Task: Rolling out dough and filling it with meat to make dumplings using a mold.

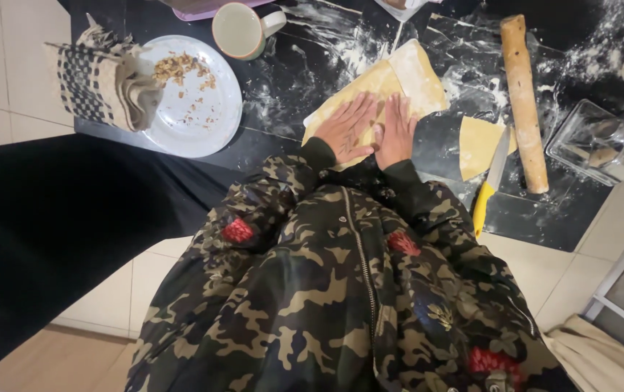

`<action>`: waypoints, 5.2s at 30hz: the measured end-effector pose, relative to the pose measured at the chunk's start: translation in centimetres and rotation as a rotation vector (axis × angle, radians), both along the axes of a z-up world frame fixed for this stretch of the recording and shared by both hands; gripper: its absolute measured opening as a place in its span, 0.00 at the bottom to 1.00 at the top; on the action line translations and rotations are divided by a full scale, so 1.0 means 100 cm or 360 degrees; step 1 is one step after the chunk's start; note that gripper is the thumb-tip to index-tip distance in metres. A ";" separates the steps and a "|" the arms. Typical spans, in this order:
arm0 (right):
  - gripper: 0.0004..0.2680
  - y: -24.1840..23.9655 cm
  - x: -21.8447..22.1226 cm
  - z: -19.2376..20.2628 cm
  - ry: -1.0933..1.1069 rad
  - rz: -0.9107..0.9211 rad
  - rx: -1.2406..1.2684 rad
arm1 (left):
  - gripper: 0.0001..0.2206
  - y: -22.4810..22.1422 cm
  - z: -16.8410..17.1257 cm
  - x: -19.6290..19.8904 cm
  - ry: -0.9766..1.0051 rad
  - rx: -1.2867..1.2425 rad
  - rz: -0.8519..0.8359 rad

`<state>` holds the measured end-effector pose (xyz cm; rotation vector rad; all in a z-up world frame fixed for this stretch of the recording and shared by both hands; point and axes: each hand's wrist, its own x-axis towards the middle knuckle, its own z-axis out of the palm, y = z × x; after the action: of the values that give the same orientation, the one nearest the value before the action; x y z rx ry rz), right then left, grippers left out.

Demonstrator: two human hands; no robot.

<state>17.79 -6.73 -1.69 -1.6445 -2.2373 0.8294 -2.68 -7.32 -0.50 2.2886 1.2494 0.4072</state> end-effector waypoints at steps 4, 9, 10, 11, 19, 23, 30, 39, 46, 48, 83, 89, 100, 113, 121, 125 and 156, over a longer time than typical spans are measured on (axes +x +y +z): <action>0.26 0.002 0.001 0.000 0.0047 -0.0020 0.0009 | 0.44 0.005 -0.003 -0.006 -0.0059 -0.0157 -0.0014; 0.28 0.002 0.001 -0.002 0.0052 -0.0014 -0.0002 | 0.44 0.008 -0.008 -0.018 0.0092 -0.0069 -0.0189; 0.28 0.002 0.002 -0.003 0.0037 -0.0016 -0.0012 | 0.43 0.007 -0.008 -0.017 0.0056 -0.0005 -0.0163; 0.28 0.002 0.002 -0.003 0.0022 -0.0018 -0.0021 | 0.42 0.005 -0.008 -0.016 0.0019 0.0058 -0.0137; 0.28 0.005 0.006 0.002 0.0085 0.0016 0.0066 | 0.41 0.013 0.009 -0.024 -0.0174 -0.0191 -0.0079; 0.28 -0.001 0.011 0.004 0.0100 0.0013 0.0107 | 0.41 0.006 -0.010 -0.023 0.0120 -0.0020 -0.0066; 0.28 0.000 0.012 0.011 0.0129 -0.0008 0.0091 | 0.41 0.014 0.008 -0.032 0.0107 -0.0007 -0.0121; 0.27 -0.015 0.032 0.018 0.0213 -0.0103 0.0111 | 0.45 0.011 0.012 -0.040 -0.0294 -0.0033 -0.0020; 0.26 -0.030 0.039 0.013 0.0193 -0.0148 0.0103 | 0.48 0.000 0.006 -0.017 -0.0072 -0.0002 -0.0399; 0.26 -0.035 0.041 0.011 0.0190 -0.0142 0.0098 | 0.49 0.001 0.010 -0.015 -0.0045 -0.0011 -0.0437; 0.28 -0.083 0.038 0.036 0.0342 -0.0137 0.0186 | 0.46 -0.037 0.016 0.016 0.0205 0.0049 -0.0409; 0.27 -0.086 0.039 0.036 0.0319 -0.0132 0.0168 | 0.47 -0.043 0.009 0.019 0.0406 0.0133 -0.0398; 0.26 -0.072 0.055 0.038 0.0320 -0.0278 0.0182 | 0.53 0.001 0.000 0.041 0.0193 -0.0094 0.0118; 0.27 -0.062 0.056 0.033 0.0361 -0.0348 0.0127 | 0.55 0.013 0.002 0.069 0.0606 -0.0112 0.0210; 0.26 -0.065 0.061 0.024 0.0358 -0.0344 0.0155 | 0.52 0.013 0.006 0.070 0.0411 -0.0154 -0.0071; 0.26 -0.066 0.061 0.023 0.0361 -0.0362 0.0180 | 0.48 0.010 -0.003 0.073 0.0318 -0.0016 -0.0095; 0.23 -0.051 0.079 0.020 0.0439 -0.0595 0.0227 | 0.57 0.048 0.002 0.123 0.0521 -0.0199 0.0390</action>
<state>25.70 -11.79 0.28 -1.6894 -1.6945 0.7277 9.57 -2.50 -0.33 2.1605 1.6751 0.0319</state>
